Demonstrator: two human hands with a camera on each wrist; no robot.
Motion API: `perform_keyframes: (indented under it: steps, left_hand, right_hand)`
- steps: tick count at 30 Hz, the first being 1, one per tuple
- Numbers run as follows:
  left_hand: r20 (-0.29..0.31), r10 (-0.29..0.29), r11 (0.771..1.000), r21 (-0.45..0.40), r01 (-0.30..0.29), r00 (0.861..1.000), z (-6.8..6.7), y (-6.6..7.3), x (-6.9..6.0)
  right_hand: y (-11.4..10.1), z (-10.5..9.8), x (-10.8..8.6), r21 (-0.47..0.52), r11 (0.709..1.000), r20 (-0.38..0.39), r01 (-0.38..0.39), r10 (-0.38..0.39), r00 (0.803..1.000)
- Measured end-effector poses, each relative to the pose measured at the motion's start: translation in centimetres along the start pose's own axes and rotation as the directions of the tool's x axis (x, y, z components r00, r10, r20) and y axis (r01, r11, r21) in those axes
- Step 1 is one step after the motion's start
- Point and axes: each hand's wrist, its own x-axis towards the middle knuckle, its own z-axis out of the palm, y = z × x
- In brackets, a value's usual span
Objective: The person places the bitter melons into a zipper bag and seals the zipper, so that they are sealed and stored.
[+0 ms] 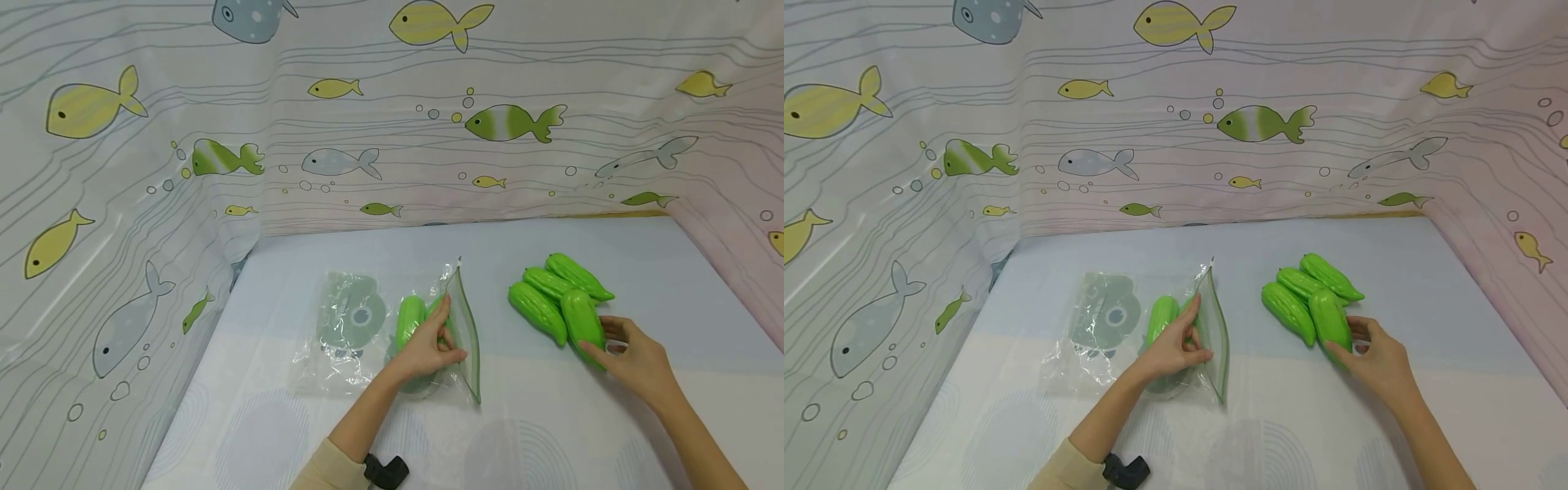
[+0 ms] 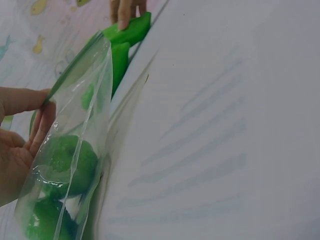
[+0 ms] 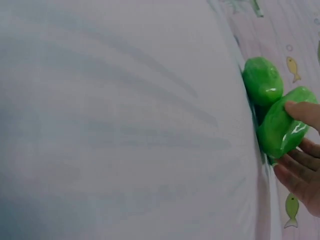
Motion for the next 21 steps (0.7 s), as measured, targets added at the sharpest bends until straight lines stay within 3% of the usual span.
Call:
perform_keyframes:
  steps: [5,12,14,16,21]
  left_hand:
    - [0.003,0.015,1.0,-0.015,-0.014,1.0,-0.1,0.0,-0.1]
    - [0.01,0.005,1.0,0.005,-0.005,1.0,-0.1,1.2,-0.4]
    - [0.011,0.006,1.0,0.011,-0.007,1.0,-0.1,1.2,-0.4]
    - [0.006,0.007,1.0,0.003,-0.007,1.0,0.0,0.2,-0.1]
    - [0.003,0.007,1.0,-0.017,-0.007,1.0,0.0,0.0,-0.1]
  right_hand:
    - [-0.2,-0.2,-0.1,0.034,0.999,-0.038,0.025,-0.024,0.999]
    - [-0.7,-0.2,-0.3,0.047,0.985,-0.151,0.165,-0.156,0.976]
    - [-0.7,-0.2,-0.2,0.043,0.981,-0.168,0.191,-0.181,0.969]
    - [-0.8,-0.2,-0.2,0.038,0.977,-0.183,0.21,-0.2,0.963]
    - [-1.2,-0.1,-0.3,0.05,0.967,-0.226,0.248,-0.231,0.946]
